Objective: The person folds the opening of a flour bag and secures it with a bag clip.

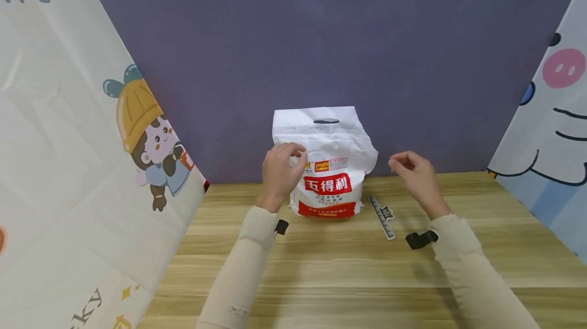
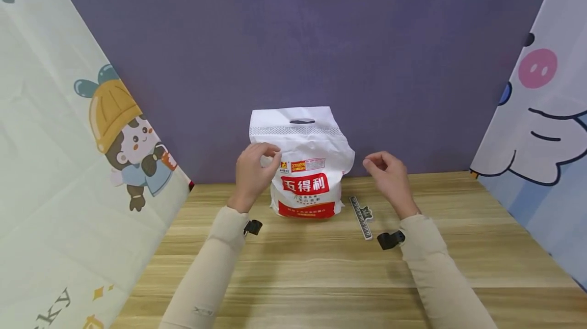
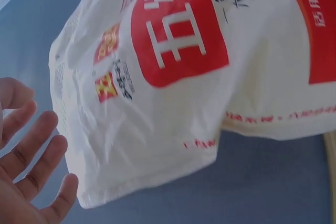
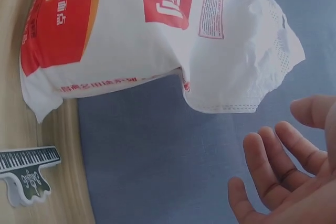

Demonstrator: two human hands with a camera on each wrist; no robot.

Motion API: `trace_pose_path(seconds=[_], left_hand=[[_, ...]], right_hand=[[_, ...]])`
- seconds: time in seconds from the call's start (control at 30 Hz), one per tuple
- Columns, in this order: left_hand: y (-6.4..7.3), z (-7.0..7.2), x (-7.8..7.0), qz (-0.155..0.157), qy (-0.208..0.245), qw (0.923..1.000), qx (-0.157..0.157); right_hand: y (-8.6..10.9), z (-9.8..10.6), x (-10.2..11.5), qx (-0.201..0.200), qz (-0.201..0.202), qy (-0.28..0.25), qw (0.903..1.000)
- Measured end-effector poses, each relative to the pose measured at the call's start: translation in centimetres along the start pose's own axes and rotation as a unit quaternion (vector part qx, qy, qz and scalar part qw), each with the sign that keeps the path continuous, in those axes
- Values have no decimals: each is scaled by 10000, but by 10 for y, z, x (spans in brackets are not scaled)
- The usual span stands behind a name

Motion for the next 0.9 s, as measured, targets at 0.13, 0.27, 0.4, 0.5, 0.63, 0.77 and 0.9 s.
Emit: trace_pose_path(seconds=[0.13,0.27,0.4,0.5,0.63,0.77,0.9], left_hand=[[-5,-6,-10,-95,34,9999,16],[-12,-16,-18,-139,-2,9998,120],[-17,-25,-25,-225,-135,9993,262],[-19,-33,-30,-446,-400,9973,434],[-22,-41,-37,-792,-833,9913,640],[-26,-45,-44,-1018,-1079,9860,763],[-32,-48,-50,-1159,-1112,9826,928]], right_hand=[[1,-3,-2,-19,-131,-231,9996],[0,-4,-3,-100,-177,-446,9988],[0,-8,-4,-70,-230,-655,9976],[-1,-12,-5,49,-275,-714,9971],[-3,-17,-8,238,-414,-692,9965],[-5,-19,-8,354,-520,-868,9942],[-9,-22,-7,385,-509,-1059,9923]])
Point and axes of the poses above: each hand's wrist, its own y-axis away from the middle knuckle, its own z-axis out of the back of the hand, x = y × z, the point moved 9 cm from there along -y, towards the middle knuckle, and after that the axes turned 4 degrees about z, right-handed, at the moved point
